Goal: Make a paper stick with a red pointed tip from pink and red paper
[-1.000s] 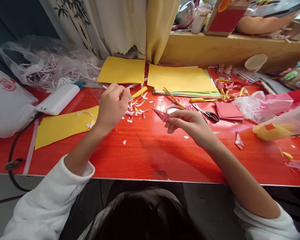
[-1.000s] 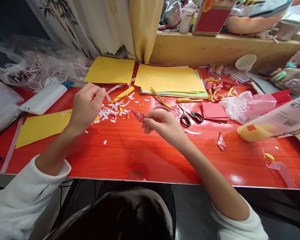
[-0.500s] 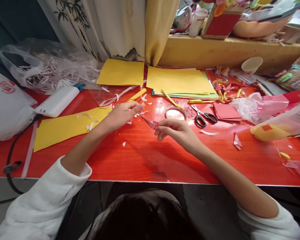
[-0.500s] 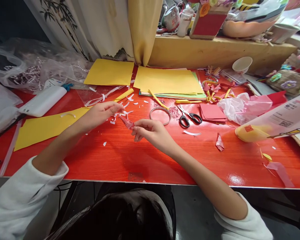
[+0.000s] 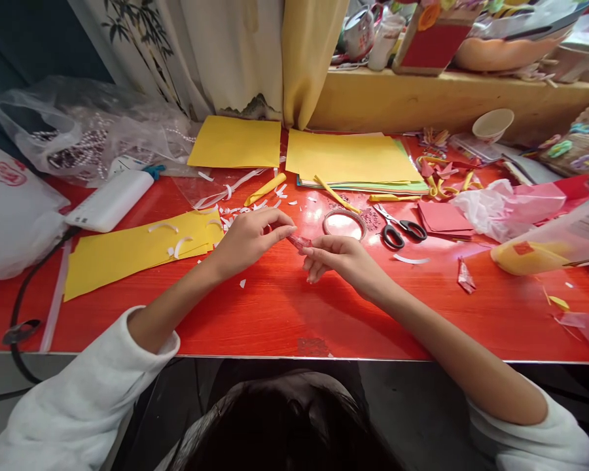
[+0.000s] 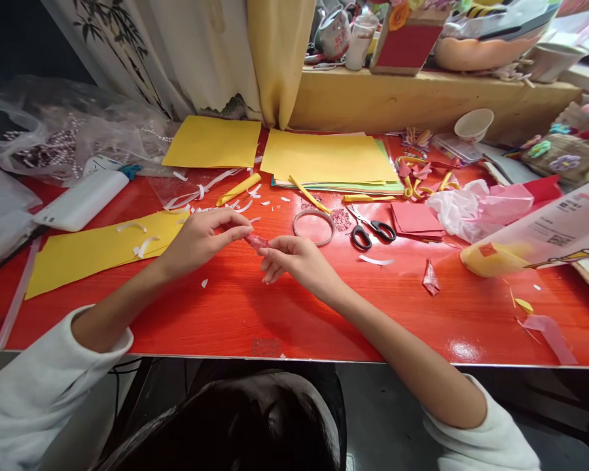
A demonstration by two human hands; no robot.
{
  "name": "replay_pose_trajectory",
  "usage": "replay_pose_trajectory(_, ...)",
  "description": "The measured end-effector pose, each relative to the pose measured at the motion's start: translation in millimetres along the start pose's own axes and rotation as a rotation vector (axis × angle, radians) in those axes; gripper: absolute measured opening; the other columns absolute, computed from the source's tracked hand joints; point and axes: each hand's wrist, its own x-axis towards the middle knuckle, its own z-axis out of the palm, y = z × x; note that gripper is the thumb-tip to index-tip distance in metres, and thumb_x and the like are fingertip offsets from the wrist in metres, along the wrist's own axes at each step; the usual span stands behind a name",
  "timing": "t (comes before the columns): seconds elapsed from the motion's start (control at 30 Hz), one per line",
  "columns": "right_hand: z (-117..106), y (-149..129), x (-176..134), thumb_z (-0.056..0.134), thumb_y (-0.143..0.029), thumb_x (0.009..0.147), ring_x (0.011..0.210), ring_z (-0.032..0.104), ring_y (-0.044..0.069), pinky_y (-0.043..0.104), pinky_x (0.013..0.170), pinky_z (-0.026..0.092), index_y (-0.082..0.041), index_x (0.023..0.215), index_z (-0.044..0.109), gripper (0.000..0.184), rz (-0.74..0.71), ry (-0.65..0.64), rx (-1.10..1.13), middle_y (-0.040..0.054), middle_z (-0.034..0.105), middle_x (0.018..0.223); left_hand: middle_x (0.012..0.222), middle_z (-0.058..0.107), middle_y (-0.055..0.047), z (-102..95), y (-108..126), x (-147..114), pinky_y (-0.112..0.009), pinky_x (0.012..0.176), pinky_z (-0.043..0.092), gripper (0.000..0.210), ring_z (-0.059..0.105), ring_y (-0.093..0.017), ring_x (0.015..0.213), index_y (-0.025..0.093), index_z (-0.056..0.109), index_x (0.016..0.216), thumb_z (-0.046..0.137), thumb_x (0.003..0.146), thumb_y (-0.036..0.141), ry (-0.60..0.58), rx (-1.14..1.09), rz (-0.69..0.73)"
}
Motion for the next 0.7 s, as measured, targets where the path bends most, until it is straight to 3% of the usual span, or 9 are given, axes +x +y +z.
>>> replay_pose_trajectory(0.13,-2.8,-4.4,-2.6,0.064,-0.035,0.081,0.052,0.063,0.011,0.024,0.054,0.052,-0.014,0.074,0.059,0.023,0.012,-0.041,0.018,0.0019,0.066,0.066,0.079,0.065,-0.002,1.2,0.5,-0.5,-0.022,0.069,0.042,0.027,0.057,-0.010,0.073,0.015,0.065,0.080,0.054,0.088,0.039,0.003,-0.149,0.000)
replay_pose_trajectory(0.23,-6.8,-5.0,-2.5,0.065,-0.034,0.080,0.052,0.063,0.010,0.025,0.054,0.052,-0.013,0.074,0.061,0.022,-0.023,-0.036,0.047,0.0026,0.067,0.067,0.069,0.062,-0.004,0.2,2.0,0.0,-0.023,0.064,0.044,0.049,0.057,-0.010,0.066,0.014,0.065,0.079,0.035,0.093,0.049,-0.038,-0.363,-0.079)
replay_pose_trajectory(0.3,-9.2,-3.5,-0.9,0.066,-0.034,0.080,0.053,0.063,0.010,0.024,0.055,0.052,-0.013,0.076,0.063,0.021,-0.019,-0.027,0.059,0.0030,0.067,0.068,0.067,0.061,-0.004,-1.6,3.3,0.8,-0.024,0.063,0.046,0.052,0.057,-0.011,0.065,0.013,0.066,0.085,0.032,0.093,0.052,-0.029,-0.436,-0.128)
replay_pose_trajectory(0.43,-10.0,1.2,3.2,0.063,-0.034,0.082,0.056,0.065,0.011,0.024,0.058,0.054,-0.013,0.082,0.064,0.021,0.022,-0.079,0.076,0.0035,0.067,0.071,0.076,0.062,-0.002,-4.2,2.7,1.7,-0.023,0.065,0.044,0.028,0.055,-0.010,0.068,0.015,0.064,0.091,0.059,0.083,0.041,0.003,-0.274,-0.140)
replay_pose_trajectory(0.53,-8.6,2.9,4.2,0.060,-0.034,0.084,0.061,0.066,0.011,0.025,0.062,0.055,-0.014,0.087,0.064,0.021,0.008,-0.127,0.066,0.0037,0.067,0.078,0.078,0.061,0.000,-3.2,-1.8,2.1,-0.022,0.063,0.039,0.029,0.050,-0.009,0.066,0.017,0.064,0.089,0.053,0.086,0.043,-0.049,-0.166,-0.187)
replay_pose_trajectory(0.6,-8.2,3.5,4.3,0.060,-0.035,0.084,0.062,0.066,0.011,0.026,0.064,0.056,-0.018,0.105,0.062,0.027,-0.017,-0.131,0.052,0.0022,0.065,0.083,0.072,0.057,0.001,-1.7,-5.5,2.7,-0.022,0.060,0.035,0.031,0.046,-0.009,0.063,0.016,0.065,0.084,0.052,0.085,0.045,-0.107,-0.149,-0.227)
replay_pose_trajectory(0.7,-8.2,6.4,5.2,0.059,-0.035,0.086,0.062,0.064,0.010,0.027,0.065,0.056,-0.029,0.130,0.048,0.046,-0.091,-0.107,-0.006,0.0000,0.062,0.088,0.061,0.048,0.003,-0.3,-10.2,4.1,-0.022,0.055,0.031,0.033,0.041,-0.008,0.057,0.015,0.064,0.077,0.055,0.082,0.046,-0.149,-0.158,-0.300)
